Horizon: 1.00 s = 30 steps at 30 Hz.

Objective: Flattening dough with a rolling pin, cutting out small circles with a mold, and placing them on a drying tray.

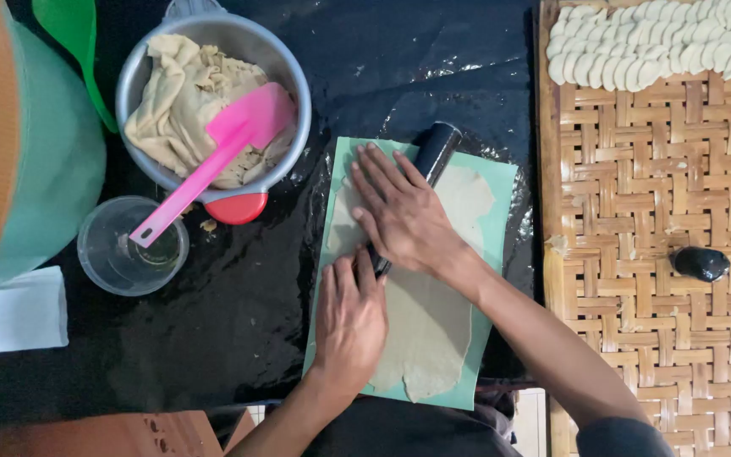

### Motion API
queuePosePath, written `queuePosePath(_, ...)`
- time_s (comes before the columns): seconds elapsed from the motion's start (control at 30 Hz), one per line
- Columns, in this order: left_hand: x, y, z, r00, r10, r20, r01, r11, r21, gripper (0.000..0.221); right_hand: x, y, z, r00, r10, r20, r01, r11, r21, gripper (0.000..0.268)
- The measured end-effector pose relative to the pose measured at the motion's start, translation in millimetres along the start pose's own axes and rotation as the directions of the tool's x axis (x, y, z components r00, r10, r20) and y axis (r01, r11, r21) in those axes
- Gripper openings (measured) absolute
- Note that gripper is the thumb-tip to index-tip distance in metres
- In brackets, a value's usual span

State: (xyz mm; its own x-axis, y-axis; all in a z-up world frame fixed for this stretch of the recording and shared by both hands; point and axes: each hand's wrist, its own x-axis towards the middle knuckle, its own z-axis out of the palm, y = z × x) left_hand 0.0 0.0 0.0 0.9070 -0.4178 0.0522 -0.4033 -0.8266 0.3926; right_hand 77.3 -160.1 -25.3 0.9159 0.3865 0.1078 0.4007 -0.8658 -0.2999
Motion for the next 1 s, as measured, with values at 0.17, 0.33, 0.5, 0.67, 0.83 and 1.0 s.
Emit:
queuePosePath(0.17, -2, -7, -7, 0.999, -0.047, -0.003, 0.047, 0.999, -0.016, 0.06, 31, -12, 10, 0.998, -0.007, -0.061, 0.008, 1.0, 0.019, 0.064)
queuePosePath(0.33, -3, -21, -1, 0.991, -0.136, 0.005, 0.136, 0.99, -0.046, 0.07, 53, -22, 24, 0.992, 0.006, -0.128, -0.002, 1.0, 0.03, 0.056)
queuePosePath(0.5, -4, -32, 4, 0.983, -0.13, -0.132, 0.103, 0.975, -0.195, 0.057, 38, -32, 8, 0.966, 0.037, -0.256, 0.03, 0.967, 0.252, 0.042)
queuePosePath(0.67, 3, -20, -2, 0.989, -0.114, -0.095, 0.101, 0.985, -0.141, 0.067, -23, -32, -10, 0.978, 0.03, -0.209, 0.022, 0.971, 0.239, 0.045)
queuePosePath(0.83, 1, -17, 17, 0.993, -0.071, -0.1, 0.053, 0.984, -0.169, 0.059, -69, -26, -20, 0.988, 0.07, -0.136, -0.038, 0.974, 0.223, 0.052)
queuePosePath(1.0, -16, 14, 1, 0.997, -0.065, 0.045, 0.077, 0.937, -0.342, 0.059, -93, -9, -23, 0.969, 0.154, -0.195, -0.122, 0.978, 0.169, 0.061)
